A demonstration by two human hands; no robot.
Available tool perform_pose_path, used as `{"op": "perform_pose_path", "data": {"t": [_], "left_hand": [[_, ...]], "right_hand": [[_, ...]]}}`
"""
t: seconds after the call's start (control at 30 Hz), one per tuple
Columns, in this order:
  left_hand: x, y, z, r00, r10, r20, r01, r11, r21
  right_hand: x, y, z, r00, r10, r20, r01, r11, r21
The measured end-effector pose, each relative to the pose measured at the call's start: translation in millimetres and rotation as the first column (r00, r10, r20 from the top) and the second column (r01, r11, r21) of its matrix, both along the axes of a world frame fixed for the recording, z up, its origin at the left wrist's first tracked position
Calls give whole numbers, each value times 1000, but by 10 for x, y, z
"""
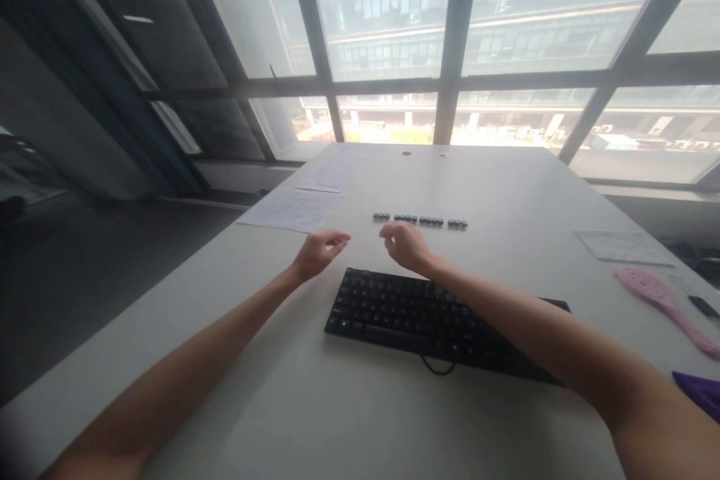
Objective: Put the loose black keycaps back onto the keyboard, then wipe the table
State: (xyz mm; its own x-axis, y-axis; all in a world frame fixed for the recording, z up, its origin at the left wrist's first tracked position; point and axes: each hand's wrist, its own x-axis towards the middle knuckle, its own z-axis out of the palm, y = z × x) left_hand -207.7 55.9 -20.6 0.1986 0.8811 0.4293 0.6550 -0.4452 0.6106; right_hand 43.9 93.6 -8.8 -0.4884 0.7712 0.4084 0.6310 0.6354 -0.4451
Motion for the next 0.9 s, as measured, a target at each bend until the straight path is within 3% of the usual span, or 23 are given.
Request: {"op": "perform_pose_path", "data": {"t": [0.07,0.23,0.33,0.43,0.57,0.7,0.83,0.9], "left_hand": [[62,338,36,997,16,-75,-22,997,-79],[325,1083,31,988,30,-152,-43,996,-83],[415,1328,-27,983,33,-181,-50,994,-92],[440,1421,-90,982,21,-190,-43,993,-114],[444,1394,-101,985,38,-171,-60,991,-122],[409,1208,-4,991,89,-102,-101,989,-113],[342,766,122,999,53,-3,-53,990,-130],[331,470,180,995,-31,90,46,984,-171]], "right_hand": [[-20,251,21,989,-88,115,83,995,54],[-168,714,-30,965,-138,221,124,990,74],[-291,869,-96,955,-150,254,138,988,67],[-401,964,-143,951,-155,268,148,988,47],[-510,984,-129,953,-166,255,167,986,20],[-496,826,-40,969,-167,181,169,986,7],[-256,441,30,985,-160,68,164,985,-51],[-90,183,48,987,-138,-86,121,977,-178]]}}
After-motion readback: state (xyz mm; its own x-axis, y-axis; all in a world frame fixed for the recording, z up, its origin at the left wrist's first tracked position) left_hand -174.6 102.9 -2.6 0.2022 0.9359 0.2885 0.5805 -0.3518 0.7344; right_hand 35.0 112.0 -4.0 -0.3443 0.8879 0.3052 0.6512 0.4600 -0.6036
